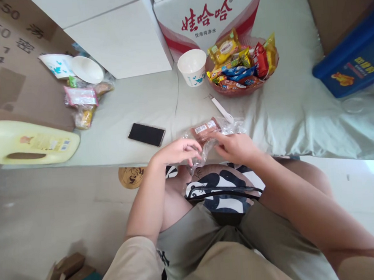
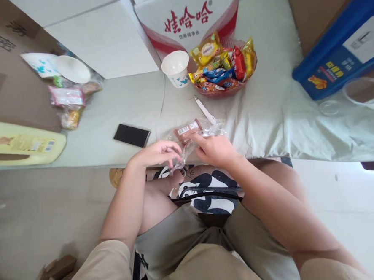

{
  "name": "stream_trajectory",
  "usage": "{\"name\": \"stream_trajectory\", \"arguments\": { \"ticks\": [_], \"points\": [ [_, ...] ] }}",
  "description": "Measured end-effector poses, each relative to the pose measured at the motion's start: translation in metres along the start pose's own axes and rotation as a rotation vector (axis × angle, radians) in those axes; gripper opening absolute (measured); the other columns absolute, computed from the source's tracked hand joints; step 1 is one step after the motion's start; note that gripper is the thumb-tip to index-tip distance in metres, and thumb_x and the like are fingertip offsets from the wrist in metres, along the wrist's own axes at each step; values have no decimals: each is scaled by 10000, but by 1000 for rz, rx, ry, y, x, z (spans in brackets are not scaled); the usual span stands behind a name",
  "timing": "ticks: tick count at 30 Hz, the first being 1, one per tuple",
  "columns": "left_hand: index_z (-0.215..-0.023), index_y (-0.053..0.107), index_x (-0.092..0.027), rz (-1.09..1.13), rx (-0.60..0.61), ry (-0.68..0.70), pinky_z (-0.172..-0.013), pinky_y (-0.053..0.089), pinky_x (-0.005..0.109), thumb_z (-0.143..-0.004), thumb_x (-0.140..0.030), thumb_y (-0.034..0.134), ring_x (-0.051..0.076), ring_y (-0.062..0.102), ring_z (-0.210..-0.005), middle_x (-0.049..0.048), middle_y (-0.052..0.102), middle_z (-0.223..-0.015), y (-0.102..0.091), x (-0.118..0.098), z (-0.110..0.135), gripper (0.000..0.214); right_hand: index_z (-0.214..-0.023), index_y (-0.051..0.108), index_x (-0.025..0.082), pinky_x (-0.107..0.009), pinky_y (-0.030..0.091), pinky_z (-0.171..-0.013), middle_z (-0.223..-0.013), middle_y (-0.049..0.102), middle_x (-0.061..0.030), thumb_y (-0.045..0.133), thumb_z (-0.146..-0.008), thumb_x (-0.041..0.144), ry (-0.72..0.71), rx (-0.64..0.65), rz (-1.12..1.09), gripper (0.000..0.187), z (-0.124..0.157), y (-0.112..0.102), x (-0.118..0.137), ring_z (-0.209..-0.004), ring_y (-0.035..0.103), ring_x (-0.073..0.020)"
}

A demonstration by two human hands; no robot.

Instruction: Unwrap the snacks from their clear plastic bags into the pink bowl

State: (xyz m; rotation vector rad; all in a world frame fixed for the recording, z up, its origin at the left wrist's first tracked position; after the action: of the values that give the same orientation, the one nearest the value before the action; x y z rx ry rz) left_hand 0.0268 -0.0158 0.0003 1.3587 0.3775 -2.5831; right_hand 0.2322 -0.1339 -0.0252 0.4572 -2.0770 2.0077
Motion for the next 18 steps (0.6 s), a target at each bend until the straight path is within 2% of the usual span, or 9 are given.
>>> {"name": "stream_trajectory", "arguments": {
  "ticks": [2, 3, 5, 6, 7, 9, 12, 15, 18],
  "points": [
    [-963, 676, -206, 11, -287, 133, -474, 426, 226, -804, -336, 675, 109, 577, -463, 34, 759, -762, -3, 3, -5, 205, -1388, 625, 305, -293, 334, -538, -786, 771, -32, 488, -915, 288, 39, -34, 41, 493, -2, 1, 9, -615, 651, -206],
    [-969, 678, -207, -18, -461, 201, -492, 440, 233, -817, -342, 666, 112, 568, -478, 22, 739, -727, -4, 5, -9, 204, -1333, 662, 311, -292, 323, -537, -824, 775, -36, 486, -925, 286, 68, -47, 53, 445, -4, 0, 11, -628, 650, -200],
    [-966, 693, -203, -177, -771, 310, -632, 526, 280, -830, -332, 661, 158, 645, -641, 40, 736, -775, -5, 8, -17, 190, -1105, 752, 280, -299, 313, -535, -851, 765, -51, 487, -941, 268, 130, -55, 69, 312, -5, 0, 14, -637, 634, -194],
    [-983, 703, -201, -294, -859, 349, -768, 559, 327, -829, -320, 670, 196, 688, -799, 67, 753, -879, -4, 9, -22, 197, -978, 763, 254, -306, 318, -539, -838, 751, -62, 489, -946, 253, 151, -68, 74, 276, -5, 0, 15, -647, 625, -195],
    [-1020, 714, -201, -417, -886, 378, -913, 550, 383, -825, -314, 687, 237, 693, -980, 96, 756, -1025, -3, 10, -27, 227, -871, 752, 232, -315, 335, -553, -823, 733, -74, 492, -948, 239, 162, -101, 80, 271, -5, -1, 16, -669, 619, -202],
    [-1139, 714, -220, -628, -780, 405, -1127, 438, 471, -821, -336, 727, 300, 584, -1283, 123, 678, -1319, 1, 10, -37, 339, -784, 728, 218, -346, 398, -628, -866, 714, -103, 512, -946, 221, 148, -234, 98, 270, -4, -3, 16, -771, 622, -233],
    [-1280, 669, -261, -731, -558, 403, -1181, 389, 482, -875, -389, 698, 299, 522, -1370, 105, 604, -1441, 3, 10, -46, 426, -862, 745, 229, -409, 455, -827, -1093, 715, -121, 532, -941, 196, 16, -388, 74, 229, -3, -7, 15, -1001, 619, -278],
    [-1338, 644, -257, -728, -546, 370, -1155, 424, 449, -903, -327, 651, 282, 564, -1316, 100, 617, -1409, -1, 11, -50, 441, -862, 730, 219, -376, 451, -842, -988, 745, -89, 492, -951, 176, -149, -260, 14, 258, -4, -8, 13, -927, 642, -236],
    [-1315, 673, -248, -699, -619, 338, -1131, 443, 420, -890, -295, 648, 281, 573, -1292, 95, 619, -1390, -5, 10, -56, 428, -852, 722, 216, -323, 372, -621, -730, 723, -54, 461, -982, 290, -76, -61, 67, 301, -4, -7, 12, -646, 606, -187]
  ]
}}
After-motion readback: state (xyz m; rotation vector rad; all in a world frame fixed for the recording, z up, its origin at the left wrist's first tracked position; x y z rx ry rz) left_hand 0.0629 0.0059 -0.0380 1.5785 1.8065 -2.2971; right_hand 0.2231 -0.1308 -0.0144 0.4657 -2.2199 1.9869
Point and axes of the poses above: each hand's wrist, its own z-axis away from the middle knuckle, its own y-axis out of the palm, x = y × z, the point moved 1 cm from there along -z, towards the middle knuckle
